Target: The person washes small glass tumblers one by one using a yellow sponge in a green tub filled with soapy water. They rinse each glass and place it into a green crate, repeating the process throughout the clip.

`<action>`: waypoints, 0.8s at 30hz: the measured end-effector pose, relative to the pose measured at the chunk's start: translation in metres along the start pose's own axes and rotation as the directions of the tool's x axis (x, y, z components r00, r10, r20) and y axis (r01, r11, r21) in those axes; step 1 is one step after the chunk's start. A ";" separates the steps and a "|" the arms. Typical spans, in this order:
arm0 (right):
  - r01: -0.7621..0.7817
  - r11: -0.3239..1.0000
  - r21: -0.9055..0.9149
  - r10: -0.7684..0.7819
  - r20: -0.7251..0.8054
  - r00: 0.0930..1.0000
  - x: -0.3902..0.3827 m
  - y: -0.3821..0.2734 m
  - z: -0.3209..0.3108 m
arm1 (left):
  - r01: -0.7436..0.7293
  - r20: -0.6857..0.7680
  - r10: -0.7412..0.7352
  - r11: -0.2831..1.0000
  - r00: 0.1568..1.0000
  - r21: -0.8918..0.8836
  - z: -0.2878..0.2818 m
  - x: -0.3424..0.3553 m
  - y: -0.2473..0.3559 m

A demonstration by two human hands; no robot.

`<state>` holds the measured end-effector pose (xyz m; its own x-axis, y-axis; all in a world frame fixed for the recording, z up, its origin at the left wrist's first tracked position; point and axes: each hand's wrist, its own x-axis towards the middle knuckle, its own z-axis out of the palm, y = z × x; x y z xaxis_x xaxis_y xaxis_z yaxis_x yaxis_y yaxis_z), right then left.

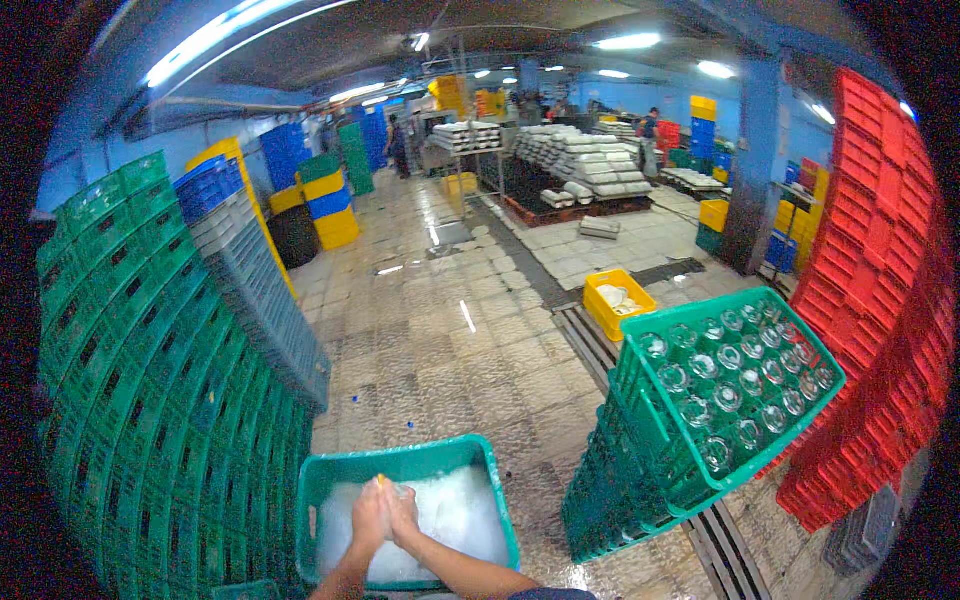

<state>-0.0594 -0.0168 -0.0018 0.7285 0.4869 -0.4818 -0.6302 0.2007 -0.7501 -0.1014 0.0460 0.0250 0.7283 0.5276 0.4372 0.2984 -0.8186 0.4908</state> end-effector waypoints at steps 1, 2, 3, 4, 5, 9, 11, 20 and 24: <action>0.009 0.998 0.066 -0.012 0.051 0.999 0.002 -0.004 -0.003 | -0.155 -0.115 0.165 0.983 0.980 0.095 0.003 -0.009 0.009; 0.018 0.995 0.096 -0.022 0.045 0.999 0.004 -0.007 -0.006 | -0.364 -0.222 0.412 0.903 0.884 0.227 0.004 -0.007 0.012; 0.052 0.988 0.146 -0.051 -0.008 0.999 0.006 -0.011 -0.009 | -0.035 -0.095 0.020 0.986 0.995 -0.162 0.003 -0.007 0.014; -0.013 0.973 0.230 -0.028 0.171 0.985 0.006 -0.015 -0.011 | 0.280 0.128 -0.249 0.853 0.960 -0.441 0.001 -0.003 0.012; -0.164 0.942 0.292 0.091 0.247 0.965 0.005 -0.018 -0.013 | 0.538 0.328 -0.432 0.589 0.840 -0.602 -0.003 0.009 0.005; -0.493 0.805 0.331 0.319 0.459 0.829 0.001 -0.022 -0.011 | 0.515 0.416 -0.309 0.596 0.855 -0.616 -0.012 0.034 -0.027; -0.420 0.879 0.226 0.293 0.439 0.849 0.000 -0.021 -0.008 | 0.198 0.202 -0.134 0.920 0.970 -0.339 -0.015 0.042 -0.034; 0.004 0.857 0.515 0.006 -0.017 1.000 0.016 -0.017 -0.002 | -0.478 -0.134 0.459 0.850 0.878 -0.221 -0.018 -0.001 0.016; 0.126 0.774 0.621 -0.132 -0.036 0.991 0.023 -0.018 0.011 | 0.259 0.169 -0.613 0.060 0.772 -0.964 -0.018 -0.004 0.037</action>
<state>-0.0342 -0.0002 0.0054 0.8148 0.4252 -0.3941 -0.5626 0.7443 -0.3599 -0.1044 0.0177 0.0547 0.4834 0.8707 -0.0909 -0.3885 0.3065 0.8690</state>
